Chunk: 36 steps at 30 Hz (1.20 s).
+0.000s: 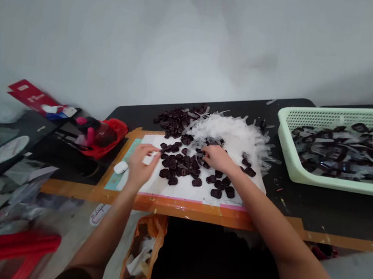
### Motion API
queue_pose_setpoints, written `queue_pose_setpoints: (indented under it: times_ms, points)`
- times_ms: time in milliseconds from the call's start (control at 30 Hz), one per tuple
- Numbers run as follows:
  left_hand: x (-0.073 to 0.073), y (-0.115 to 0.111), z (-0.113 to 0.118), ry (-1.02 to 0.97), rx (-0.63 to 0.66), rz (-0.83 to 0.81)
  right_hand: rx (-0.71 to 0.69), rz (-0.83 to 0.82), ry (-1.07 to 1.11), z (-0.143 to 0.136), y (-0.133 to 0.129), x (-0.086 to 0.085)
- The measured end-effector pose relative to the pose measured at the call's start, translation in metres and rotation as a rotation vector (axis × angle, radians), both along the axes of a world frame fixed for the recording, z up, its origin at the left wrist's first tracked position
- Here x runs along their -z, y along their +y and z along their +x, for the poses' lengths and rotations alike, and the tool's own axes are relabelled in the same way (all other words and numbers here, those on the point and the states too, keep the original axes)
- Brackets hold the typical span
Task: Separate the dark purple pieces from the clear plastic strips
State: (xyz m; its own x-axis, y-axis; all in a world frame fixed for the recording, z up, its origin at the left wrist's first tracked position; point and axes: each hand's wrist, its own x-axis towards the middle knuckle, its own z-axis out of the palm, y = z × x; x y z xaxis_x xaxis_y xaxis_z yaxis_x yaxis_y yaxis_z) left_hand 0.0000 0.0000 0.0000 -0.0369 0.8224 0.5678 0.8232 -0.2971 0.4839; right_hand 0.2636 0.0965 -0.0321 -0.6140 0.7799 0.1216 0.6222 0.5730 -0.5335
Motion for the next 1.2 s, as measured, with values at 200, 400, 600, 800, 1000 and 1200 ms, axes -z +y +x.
queue_pose_setpoints:
  times_ms: [200,400,600,800,1000,1200]
  points:
    - [-0.01,0.029,0.073,0.48,0.571,-0.521,0.231,-0.174,0.441,0.03,0.014,0.011]
    - [-0.001,0.051,0.087,0.546,0.67,-0.681,0.375,-0.388,0.887,0.038,0.009,0.005]
    - [0.014,0.082,0.086,0.094,0.551,-0.546,0.331,-0.368,0.898,0.031,0.0,-0.003]
    - [0.021,0.072,0.093,-0.026,0.64,-0.524,0.313,-0.396,0.917,0.027,0.001,0.002]
    - [0.018,0.057,0.103,0.288,0.961,-0.614,0.374,-0.327,0.892,0.027,0.001,-0.003]
    - [0.012,0.056,0.1,0.233,0.809,-0.462,0.369,-0.23,0.851,0.028,0.003,0.003]
